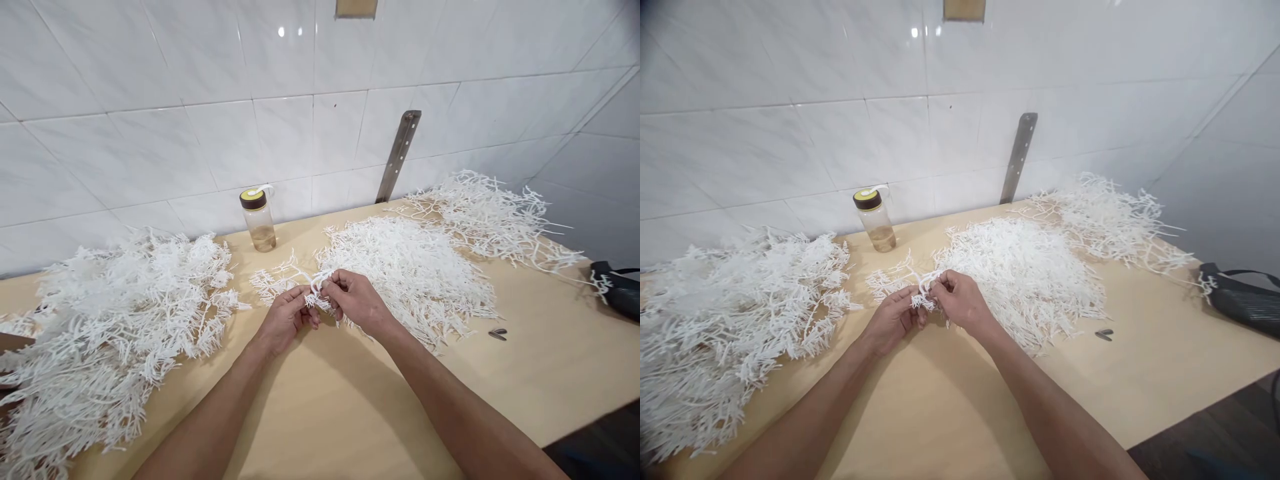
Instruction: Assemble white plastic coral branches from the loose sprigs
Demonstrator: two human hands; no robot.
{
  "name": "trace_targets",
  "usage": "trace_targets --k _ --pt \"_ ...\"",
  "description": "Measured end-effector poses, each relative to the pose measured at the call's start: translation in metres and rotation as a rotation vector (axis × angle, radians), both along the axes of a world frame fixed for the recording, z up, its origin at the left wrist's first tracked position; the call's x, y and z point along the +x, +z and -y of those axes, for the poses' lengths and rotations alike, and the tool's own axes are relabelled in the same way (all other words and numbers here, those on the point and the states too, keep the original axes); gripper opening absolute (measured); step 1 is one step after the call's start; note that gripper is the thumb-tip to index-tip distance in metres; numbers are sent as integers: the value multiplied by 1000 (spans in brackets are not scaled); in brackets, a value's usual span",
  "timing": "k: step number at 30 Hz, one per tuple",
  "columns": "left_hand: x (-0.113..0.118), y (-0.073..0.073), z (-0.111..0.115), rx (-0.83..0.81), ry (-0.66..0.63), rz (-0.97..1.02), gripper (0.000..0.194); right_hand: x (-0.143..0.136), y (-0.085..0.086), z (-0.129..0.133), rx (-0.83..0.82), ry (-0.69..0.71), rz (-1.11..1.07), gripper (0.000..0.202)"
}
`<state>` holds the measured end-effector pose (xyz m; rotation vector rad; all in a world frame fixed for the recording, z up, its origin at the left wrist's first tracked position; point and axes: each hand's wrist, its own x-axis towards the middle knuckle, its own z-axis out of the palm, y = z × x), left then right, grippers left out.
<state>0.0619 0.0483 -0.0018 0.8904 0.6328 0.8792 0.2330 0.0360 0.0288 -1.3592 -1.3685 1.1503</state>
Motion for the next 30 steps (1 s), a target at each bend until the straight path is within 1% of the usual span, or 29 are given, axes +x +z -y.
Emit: trace_targets --k 2,5,7,10,14,18,20,22,25,30 --pt "1 0 0 6 28 -21 29 -3 -4 0 -2 10 -21 20" --pt "3 4 3 10 98 -72 36 -6 -8 0 5 16 -25 25" --pt "4 6 5 41 125 -141 39 -7 -10 0 1 38 -11 28" --pt "5 6 6 137 172 -270 39 -6 -9 1 -26 69 39 33" --pt "6 0 5 272 271 -405 37 0 -5 1 -69 140 32 40" --pt "6 -6 3 401 386 -508 31 5 -3 2 -73 207 -38 28" --pt "5 -7 3 430 428 -537 30 6 -3 3 -66 202 0 24" --pt "5 -7 3 425 420 -541 32 6 -4 3 -50 169 111 20" --pt "5 -3 4 386 348 -506 37 8 -7 2 -5 125 249 19" --pt "4 5 7 298 257 -432 41 7 -5 4 73 102 317 18"
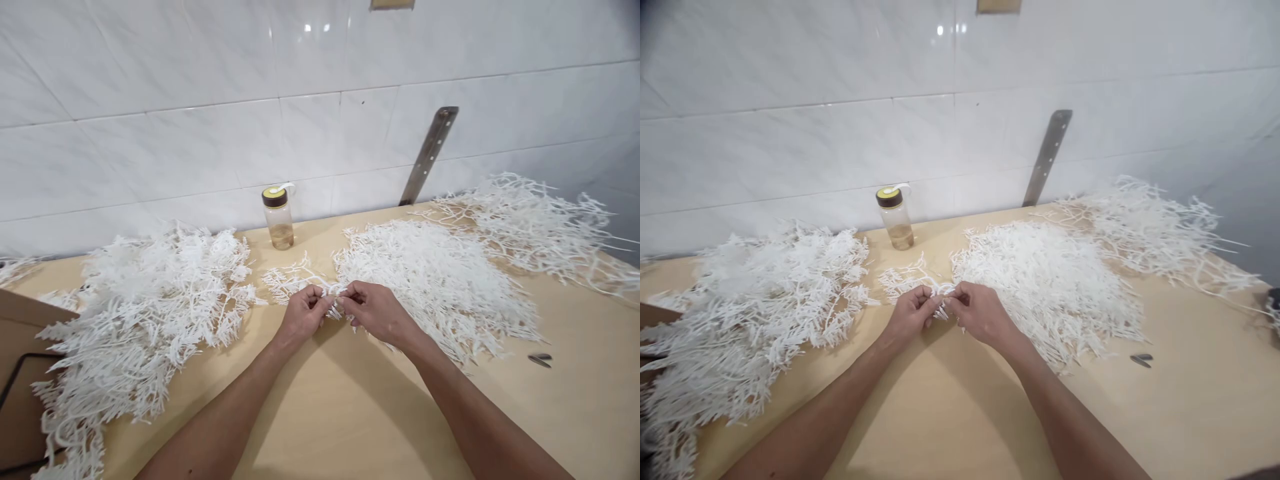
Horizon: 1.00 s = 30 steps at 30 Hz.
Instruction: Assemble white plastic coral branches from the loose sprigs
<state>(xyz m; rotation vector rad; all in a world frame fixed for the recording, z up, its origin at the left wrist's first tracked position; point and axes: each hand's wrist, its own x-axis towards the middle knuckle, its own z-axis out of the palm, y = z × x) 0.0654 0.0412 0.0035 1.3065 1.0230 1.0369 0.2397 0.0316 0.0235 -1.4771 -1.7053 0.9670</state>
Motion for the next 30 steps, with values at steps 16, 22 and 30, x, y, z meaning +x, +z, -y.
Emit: trace_targets --k 16,22,30 --pt "-2 -12 0 116 0 -197 30 -1 3 3 -12 27 173 22" --pt "-1 -13 -1 61 -15 -133 33 -2 2 2 -8 16 177 22" --pt "-4 -3 -3 68 -112 -203 43 -2 8 4 41 12 202 23"
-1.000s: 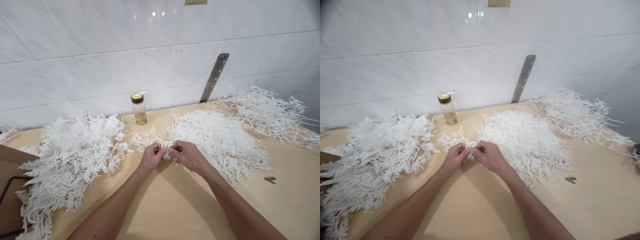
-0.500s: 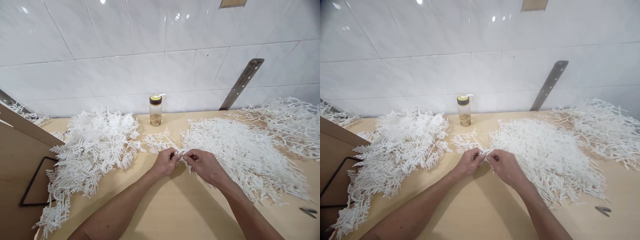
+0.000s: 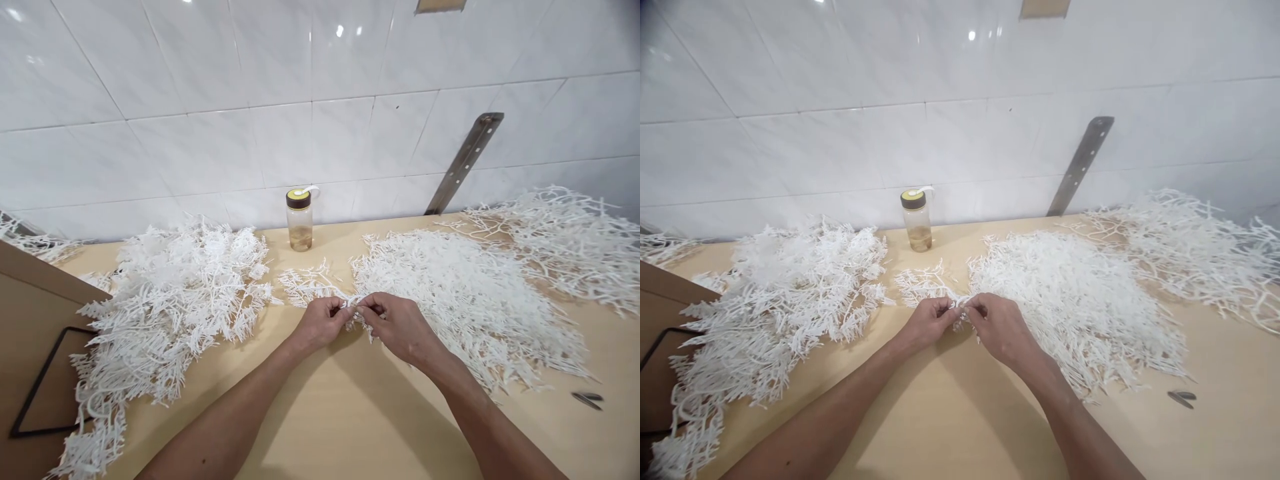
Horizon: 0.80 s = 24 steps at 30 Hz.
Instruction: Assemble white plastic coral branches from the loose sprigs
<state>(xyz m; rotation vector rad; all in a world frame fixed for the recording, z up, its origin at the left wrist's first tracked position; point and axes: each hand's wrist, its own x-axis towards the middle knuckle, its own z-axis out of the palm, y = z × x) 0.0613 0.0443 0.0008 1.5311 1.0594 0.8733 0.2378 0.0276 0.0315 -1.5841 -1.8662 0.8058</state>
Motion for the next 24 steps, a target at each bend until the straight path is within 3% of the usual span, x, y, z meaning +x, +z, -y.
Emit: trace_targets --k 10,18,24 --pt "1 7 -1 -55 41 53 52 -1 -1 0 123 43 65 24" --pt "0 7 0 -100 -10 31 50 -1 -1 1 107 44 50 22" --pt "-2 11 1 -137 -24 108 49 -12 -14 -3 315 -21 220 17"
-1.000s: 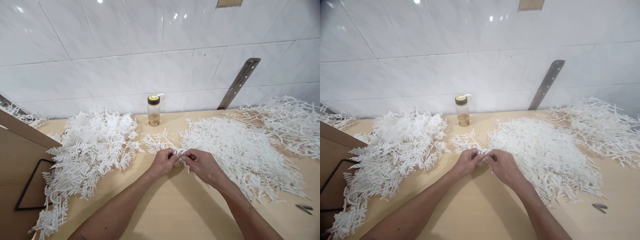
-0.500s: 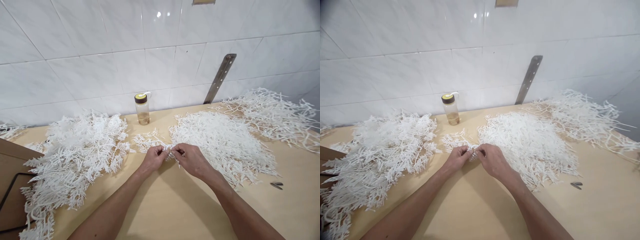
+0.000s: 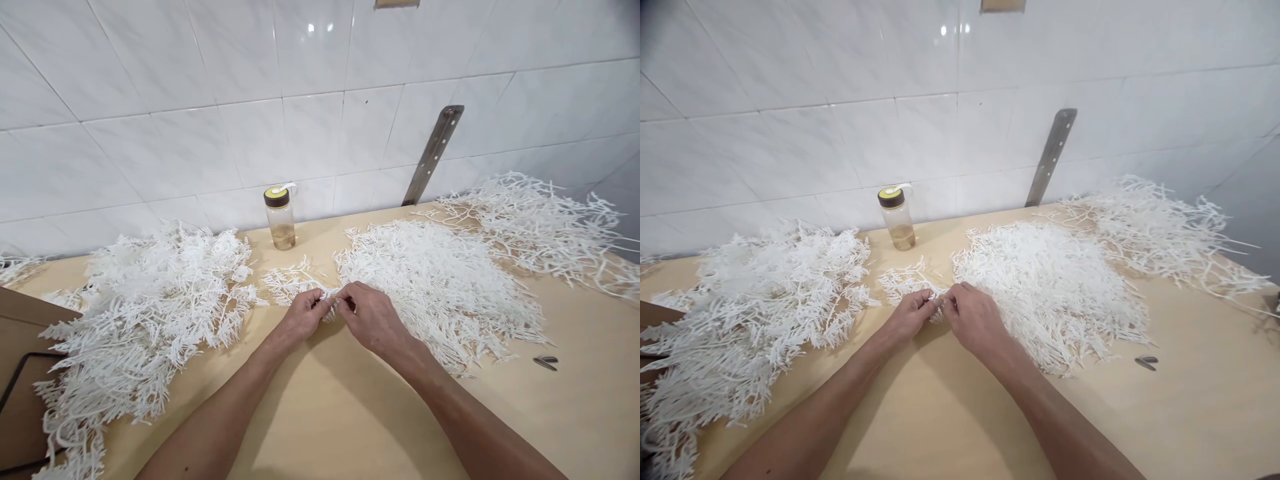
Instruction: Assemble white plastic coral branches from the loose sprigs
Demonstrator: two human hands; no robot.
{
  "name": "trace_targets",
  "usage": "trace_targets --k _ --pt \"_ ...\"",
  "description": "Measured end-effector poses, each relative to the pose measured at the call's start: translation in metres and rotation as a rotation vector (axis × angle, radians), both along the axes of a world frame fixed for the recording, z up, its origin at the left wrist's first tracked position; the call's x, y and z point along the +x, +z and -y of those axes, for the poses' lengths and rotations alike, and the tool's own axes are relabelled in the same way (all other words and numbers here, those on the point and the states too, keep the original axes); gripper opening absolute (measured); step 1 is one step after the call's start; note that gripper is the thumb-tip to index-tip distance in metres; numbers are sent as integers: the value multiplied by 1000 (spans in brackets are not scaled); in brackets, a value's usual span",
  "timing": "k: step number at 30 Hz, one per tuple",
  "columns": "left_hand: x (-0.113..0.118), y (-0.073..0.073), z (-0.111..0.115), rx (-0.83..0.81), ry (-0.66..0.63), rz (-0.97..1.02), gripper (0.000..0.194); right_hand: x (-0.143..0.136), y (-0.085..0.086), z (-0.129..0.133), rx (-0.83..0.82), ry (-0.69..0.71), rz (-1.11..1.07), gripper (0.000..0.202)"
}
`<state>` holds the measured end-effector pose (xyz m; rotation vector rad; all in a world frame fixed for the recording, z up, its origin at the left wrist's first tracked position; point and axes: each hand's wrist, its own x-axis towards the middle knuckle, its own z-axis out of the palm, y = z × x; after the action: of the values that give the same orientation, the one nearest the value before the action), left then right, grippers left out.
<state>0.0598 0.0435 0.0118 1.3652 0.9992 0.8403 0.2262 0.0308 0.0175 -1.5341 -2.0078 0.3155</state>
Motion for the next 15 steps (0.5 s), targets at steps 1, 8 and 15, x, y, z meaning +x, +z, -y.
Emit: trace_targets --k 1,8,15 --pt "0 0 0 -15 -14 38 49 0 -1 -2 27 -47 18 16" --pt "5 -6 1 -99 97 152 49 11 18 3 -98 -192 -240 8" --pt "10 -18 3 89 233 -54 45 6 23 14 -224 -31 -283 11"
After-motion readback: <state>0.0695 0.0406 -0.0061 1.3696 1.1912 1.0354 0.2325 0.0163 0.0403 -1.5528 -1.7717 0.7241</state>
